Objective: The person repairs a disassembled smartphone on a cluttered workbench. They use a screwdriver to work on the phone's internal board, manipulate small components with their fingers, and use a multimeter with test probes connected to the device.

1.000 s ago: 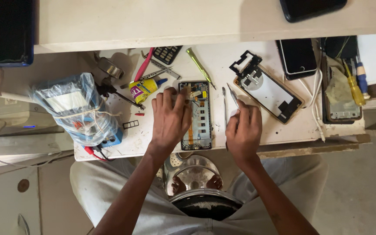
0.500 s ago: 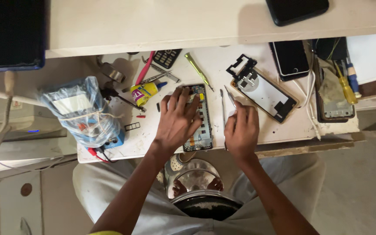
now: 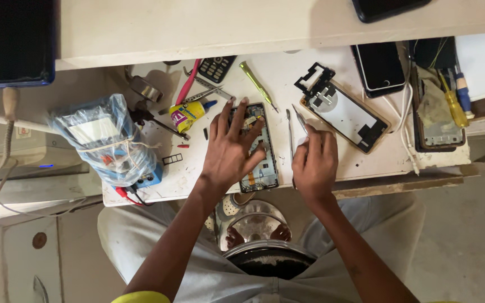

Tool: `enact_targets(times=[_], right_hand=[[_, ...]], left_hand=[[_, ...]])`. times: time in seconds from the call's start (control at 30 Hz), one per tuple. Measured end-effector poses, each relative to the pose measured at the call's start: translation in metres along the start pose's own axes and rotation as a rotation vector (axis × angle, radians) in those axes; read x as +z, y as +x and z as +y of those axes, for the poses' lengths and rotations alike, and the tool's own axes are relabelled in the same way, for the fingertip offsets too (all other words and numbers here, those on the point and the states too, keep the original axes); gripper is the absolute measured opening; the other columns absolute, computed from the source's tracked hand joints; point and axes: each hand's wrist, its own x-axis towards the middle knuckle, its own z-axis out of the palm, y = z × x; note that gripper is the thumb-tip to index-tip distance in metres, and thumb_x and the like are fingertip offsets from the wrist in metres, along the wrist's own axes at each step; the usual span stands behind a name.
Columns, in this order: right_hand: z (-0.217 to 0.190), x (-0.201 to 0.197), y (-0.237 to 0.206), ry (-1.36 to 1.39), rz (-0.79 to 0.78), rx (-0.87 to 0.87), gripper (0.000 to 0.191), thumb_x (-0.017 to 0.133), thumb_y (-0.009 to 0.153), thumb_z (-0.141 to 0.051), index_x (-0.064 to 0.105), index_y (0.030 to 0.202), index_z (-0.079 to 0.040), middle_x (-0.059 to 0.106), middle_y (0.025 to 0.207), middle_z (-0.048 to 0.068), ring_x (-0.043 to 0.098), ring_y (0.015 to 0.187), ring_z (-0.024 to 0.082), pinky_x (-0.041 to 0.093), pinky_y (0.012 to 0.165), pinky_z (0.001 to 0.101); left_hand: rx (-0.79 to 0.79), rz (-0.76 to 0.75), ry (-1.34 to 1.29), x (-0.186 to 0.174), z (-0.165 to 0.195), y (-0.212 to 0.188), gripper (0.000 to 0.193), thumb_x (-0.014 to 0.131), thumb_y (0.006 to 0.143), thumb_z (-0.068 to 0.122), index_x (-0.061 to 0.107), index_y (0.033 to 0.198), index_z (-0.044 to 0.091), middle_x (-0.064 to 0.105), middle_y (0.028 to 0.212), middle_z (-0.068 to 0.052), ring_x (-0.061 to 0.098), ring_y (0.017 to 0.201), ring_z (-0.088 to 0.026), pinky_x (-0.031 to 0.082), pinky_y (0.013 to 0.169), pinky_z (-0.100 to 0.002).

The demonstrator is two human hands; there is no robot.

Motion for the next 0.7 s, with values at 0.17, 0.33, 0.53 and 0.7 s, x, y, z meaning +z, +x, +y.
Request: enact_targets(times=[0.17,0.33,0.53,0.7], right_hand=[[-0.0017,-0.0003,0.0011,0.002,0.008,0.009,0.030,0.057,0.095,0.008,0.063,0.124,0.005,0.057,0.102,0.021,0.059,0.091,0.038,0.049,0.080,0.0476],[-0.0026,-0.0010,0.0013,0.000,-0.001,0.016,0.029,0.057,0.095,0.008,0.063,0.123,0.006,0.057,0.102,0.021,0.060,0.091,0.038,0.049,0.079,0.0472],[-0.0031,-0.0022,0.0017,-0.001,0.002,-0.005,0.029,0.056,0.095,0.008,0.063,0.123,0.007,0.057,0.101,0.021,0.059,0.090,0.038,0.048,0.079,0.0482],[-0.0034,-0.0024,0.0023,0.006,0.005,-0.013,0.029,0.056,0.095,0.008,0.062,0.123,0.007,0.056,0.101,0.021,0.059,0.091,0.038,0.048,0.079,0.0480]], left_hand=[[0.000,0.016,-0.035,0.0003,-0.0014,-0.0005,0.056,0.066,0.089,0.038,0.065,0.138,0.011,0.036,0.158,-0.028,0.037,0.143,-0.047,0.034,0.116,-0.059],[-0.071,0.034,-0.093,0.0048,-0.0030,-0.0021,0.061,0.065,0.089,0.032,0.059,0.142,0.001,0.038,0.156,-0.032,0.038,0.143,-0.048,0.035,0.117,-0.058],[-0.179,0.080,-0.218,0.0053,-0.0051,-0.0049,0.068,0.066,0.091,0.031,0.053,0.141,-0.013,0.038,0.152,-0.035,0.035,0.145,-0.050,0.036,0.118,-0.056],[-0.188,0.086,-0.258,0.0035,-0.0050,-0.0035,0.064,0.067,0.089,0.031,0.054,0.136,-0.011,0.040,0.152,-0.033,0.036,0.145,-0.049,0.038,0.118,-0.055]])
